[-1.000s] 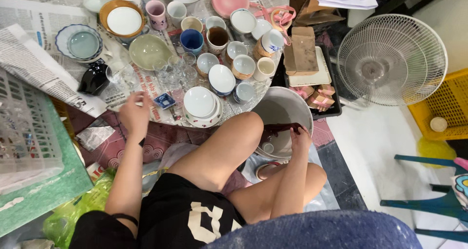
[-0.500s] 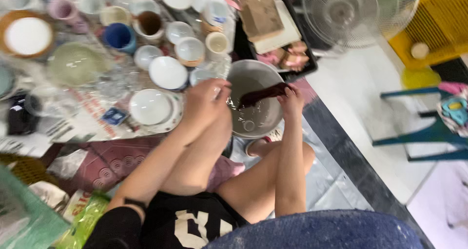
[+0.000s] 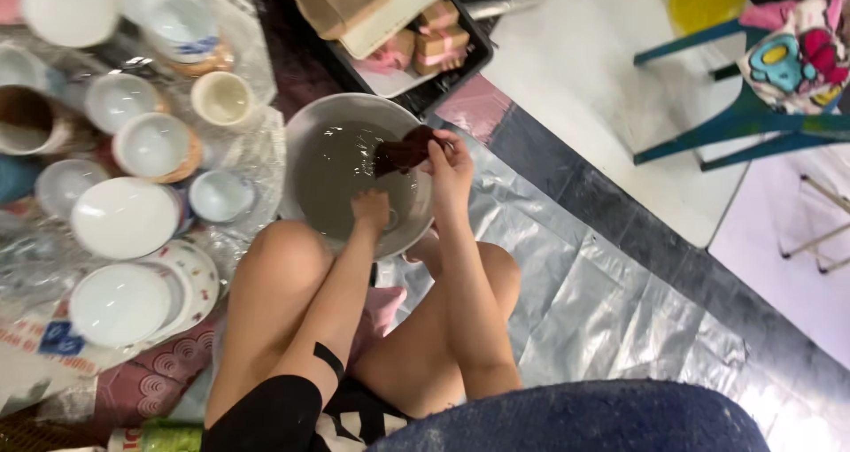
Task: The person sits on the floor and washes various ceramic and glass items using a cloth and a bucket of water. They scrub each item individually and place them on a nearby table covered with newspaper.
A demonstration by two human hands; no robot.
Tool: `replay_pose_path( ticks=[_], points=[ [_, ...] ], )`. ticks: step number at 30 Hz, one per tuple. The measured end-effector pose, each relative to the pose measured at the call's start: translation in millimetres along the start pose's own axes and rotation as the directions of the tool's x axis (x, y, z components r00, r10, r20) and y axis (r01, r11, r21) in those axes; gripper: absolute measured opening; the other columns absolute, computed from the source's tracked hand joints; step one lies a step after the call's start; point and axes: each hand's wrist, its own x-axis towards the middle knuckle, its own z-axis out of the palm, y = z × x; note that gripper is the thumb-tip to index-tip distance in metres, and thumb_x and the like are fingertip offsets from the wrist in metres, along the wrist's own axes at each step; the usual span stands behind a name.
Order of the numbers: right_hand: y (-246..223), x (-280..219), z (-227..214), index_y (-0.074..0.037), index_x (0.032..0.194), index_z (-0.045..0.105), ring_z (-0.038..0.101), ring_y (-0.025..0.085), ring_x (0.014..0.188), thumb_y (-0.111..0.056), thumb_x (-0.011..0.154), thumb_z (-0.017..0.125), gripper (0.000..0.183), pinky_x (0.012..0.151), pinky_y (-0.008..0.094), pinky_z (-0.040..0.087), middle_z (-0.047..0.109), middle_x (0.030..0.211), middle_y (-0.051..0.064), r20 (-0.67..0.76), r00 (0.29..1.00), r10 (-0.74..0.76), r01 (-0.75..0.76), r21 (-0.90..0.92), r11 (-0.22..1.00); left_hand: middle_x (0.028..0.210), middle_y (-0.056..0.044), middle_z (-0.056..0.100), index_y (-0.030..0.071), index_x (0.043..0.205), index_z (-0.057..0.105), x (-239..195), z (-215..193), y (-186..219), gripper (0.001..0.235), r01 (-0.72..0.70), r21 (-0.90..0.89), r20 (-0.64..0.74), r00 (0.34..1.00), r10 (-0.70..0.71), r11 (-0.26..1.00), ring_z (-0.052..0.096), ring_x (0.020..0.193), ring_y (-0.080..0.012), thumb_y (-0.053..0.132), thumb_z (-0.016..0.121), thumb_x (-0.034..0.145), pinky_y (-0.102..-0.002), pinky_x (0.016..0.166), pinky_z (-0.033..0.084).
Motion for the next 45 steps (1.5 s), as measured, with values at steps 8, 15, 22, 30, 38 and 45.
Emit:
replay_pose_path(
  ticks=[8,15,22,30,38,45],
  points=[
    [-21.7,-13.1,7.1,-0.005,0.119,0.063,0.064,0.006,0.088,-0.005,0.101,0.064,0.019,0.068,0.021,0.049,0.072,0.108,0.004,-0.05,0.999,0.018,-0.02,-0.04,0.999,0.138,-0.017,0.061,0.015,0.129,0.066,1.3,40.1,-18.7,0.042,0.02,-0.103,0.04,0.999,-0.016,0.994,0.061,0.124,-0.0411,0.021,0.068,0.088,-0.052,0.102,0.051],
    [-27.3,-19.8,10.7,-0.004,0.119,0.062,0.061,0.005,0.083,-0.006,0.101,0.064,0.018,0.067,0.021,0.048,0.073,0.103,0.003,-0.076,0.996,0.052,-0.057,-0.074,0.996,0.136,-0.017,0.063,0.016,0.134,0.063,14.5,43.1,-33.0,0.046,0.199,-0.242,0.282,0.951,-0.127,0.95,0.062,0.125,-0.0367,0.033,0.068,0.091,-0.049,0.102,0.051],
    [-28.9,-19.3,15.4,-0.005,0.119,0.063,0.06,0.004,0.079,-0.006,0.101,0.063,0.018,0.065,0.021,0.046,0.073,0.1,0.002,-0.098,0.994,0.051,-0.061,-0.099,0.993,0.134,-0.019,0.064,0.02,0.131,0.07,11.9,43.9,-34.6,0.043,0.188,-0.413,0.171,0.977,-0.127,0.891,0.061,0.123,-0.0401,0.019,0.065,0.089,-0.048,0.103,0.05],
    [-27.2,-18.6,19.1,-0.005,0.118,0.062,0.06,0.004,0.078,-0.006,0.101,0.063,0.017,0.065,0.021,0.047,0.073,0.099,0.002,-0.087,0.996,0.022,-0.031,-0.109,0.994,0.125,-0.028,0.066,0.006,0.13,0.068,14.0,42.8,-34.9,0.044,0.092,-0.508,0.085,0.995,-0.056,0.856,0.064,0.115,-0.0439,0.015,0.064,0.088,-0.047,0.099,0.052],
    [-30.1,-18.7,19.3,-0.005,0.117,0.063,0.06,0.004,0.077,-0.006,0.101,0.063,0.017,0.064,0.021,0.047,0.073,0.099,0.002,-0.108,0.994,0.029,-0.039,-0.096,0.995,0.114,-0.024,0.072,-0.001,0.121,0.065,26.2,52.3,-37.0,0.049,0.185,-0.645,0.095,0.982,-0.162,0.742,0.069,0.109,-0.0396,0.027,0.075,0.081,-0.045,0.094,0.054],
    [-22.5,-14.9,15.6,-0.004,0.116,0.063,0.058,0.004,0.072,-0.006,0.1,0.064,0.016,0.061,0.021,0.046,0.073,0.097,0.003,-0.099,0.995,-0.011,0.005,-0.066,0.998,0.111,-0.023,0.073,-0.001,0.118,0.066,10.2,13.6,-22.7,0.042,0.097,-0.769,-0.072,0.969,-0.236,0.632,0.072,0.106,-0.0385,0.025,0.073,0.086,-0.043,0.092,0.056]
  ],
)
